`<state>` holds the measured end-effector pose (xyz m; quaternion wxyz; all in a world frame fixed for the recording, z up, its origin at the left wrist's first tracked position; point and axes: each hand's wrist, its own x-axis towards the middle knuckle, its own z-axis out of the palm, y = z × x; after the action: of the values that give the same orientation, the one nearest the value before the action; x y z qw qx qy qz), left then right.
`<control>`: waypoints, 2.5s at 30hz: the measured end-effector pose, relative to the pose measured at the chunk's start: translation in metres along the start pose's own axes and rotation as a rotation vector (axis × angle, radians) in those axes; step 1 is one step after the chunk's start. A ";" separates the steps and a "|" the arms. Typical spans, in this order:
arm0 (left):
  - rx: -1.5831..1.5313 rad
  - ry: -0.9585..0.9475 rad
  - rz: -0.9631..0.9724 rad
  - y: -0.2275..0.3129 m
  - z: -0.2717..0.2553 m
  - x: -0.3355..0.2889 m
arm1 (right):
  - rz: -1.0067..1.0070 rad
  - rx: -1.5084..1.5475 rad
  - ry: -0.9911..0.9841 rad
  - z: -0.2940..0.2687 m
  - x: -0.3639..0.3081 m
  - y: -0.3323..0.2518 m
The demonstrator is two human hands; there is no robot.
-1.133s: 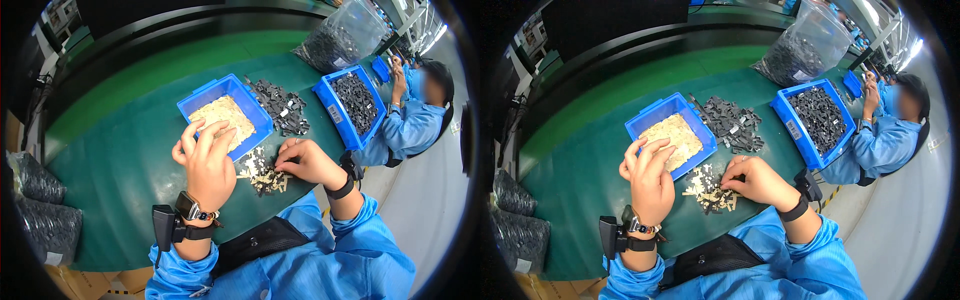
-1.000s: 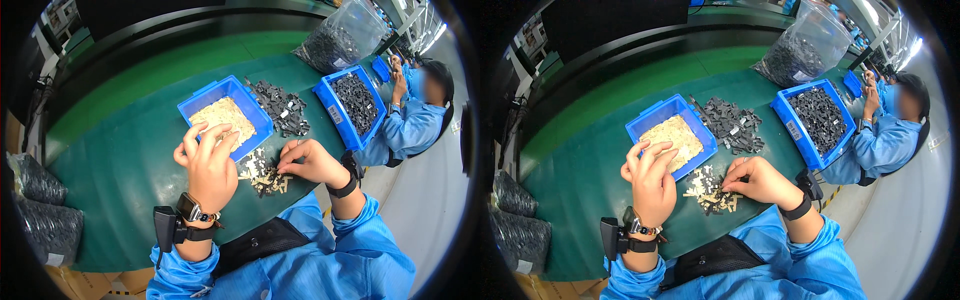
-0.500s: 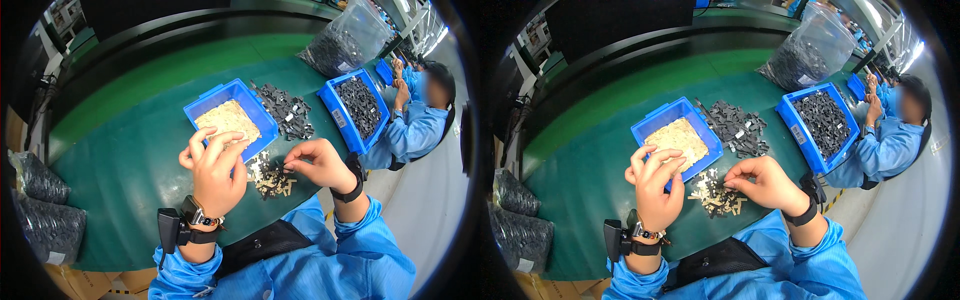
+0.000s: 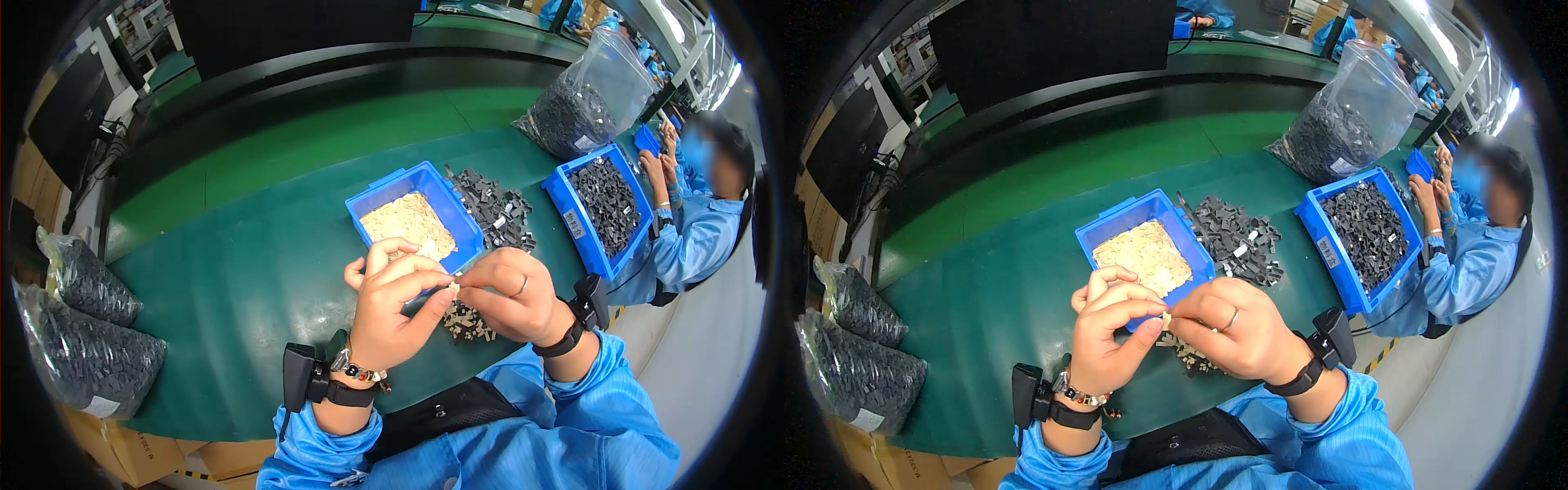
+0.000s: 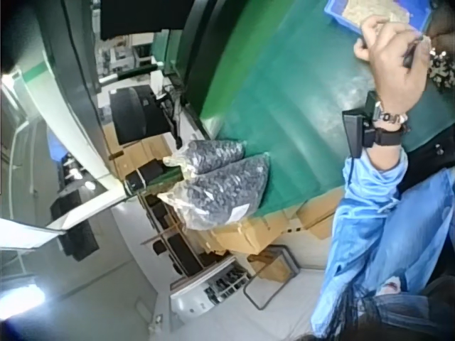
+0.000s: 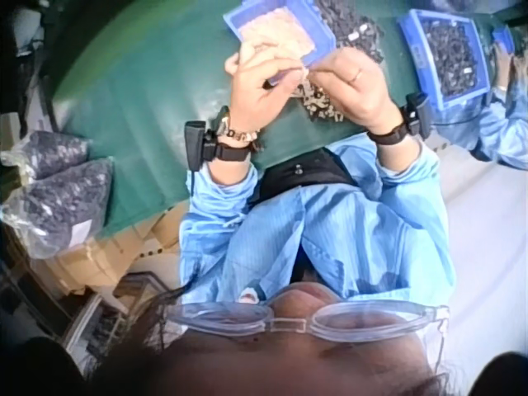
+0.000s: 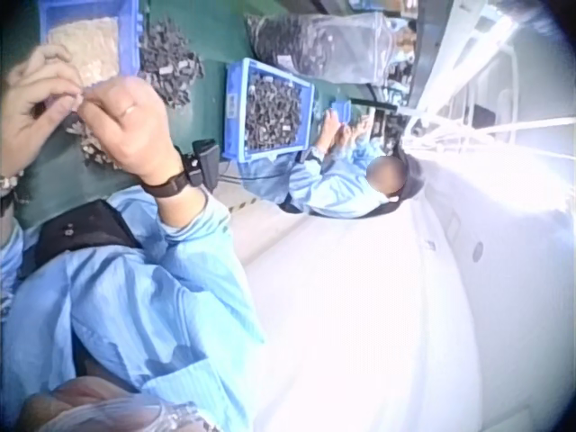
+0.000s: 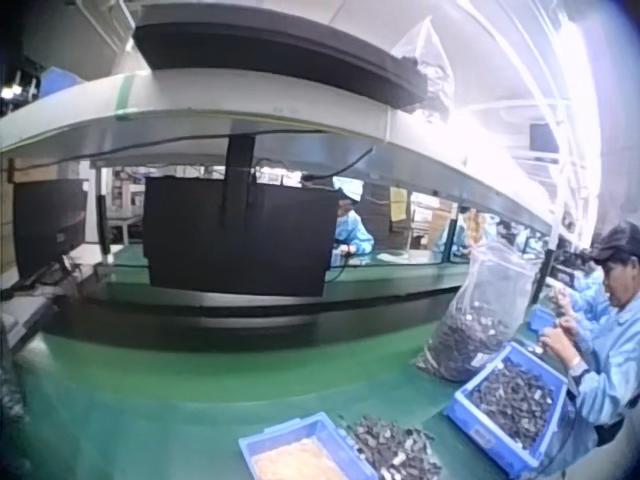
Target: Manual assembly of small mechanical or electronic components at a workstation.
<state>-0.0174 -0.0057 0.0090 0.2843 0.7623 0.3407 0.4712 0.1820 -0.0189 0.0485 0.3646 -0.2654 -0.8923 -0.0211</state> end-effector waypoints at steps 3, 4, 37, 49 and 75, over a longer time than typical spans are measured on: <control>-0.034 0.012 -0.017 -0.004 0.001 -0.002 | 0.013 -0.001 -0.010 0.001 0.000 0.000; -0.063 0.031 -0.032 -0.006 0.001 -0.003 | 0.039 0.025 -0.024 0.001 -0.001 -0.001; -0.112 0.077 -0.112 -0.008 -0.003 -0.004 | 0.477 0.379 0.171 0.024 0.018 -0.011; 0.099 0.145 -0.131 -0.008 0.004 -0.001 | 0.358 0.164 0.023 0.030 0.021 -0.001; 0.164 0.274 -0.136 -0.010 0.001 0.001 | 0.567 0.329 0.089 0.037 0.026 0.003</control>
<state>-0.0189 0.0009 0.0013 0.2033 0.6866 0.4643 0.5212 0.1444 0.0044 0.0381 0.4327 -0.4397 -0.7574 0.2139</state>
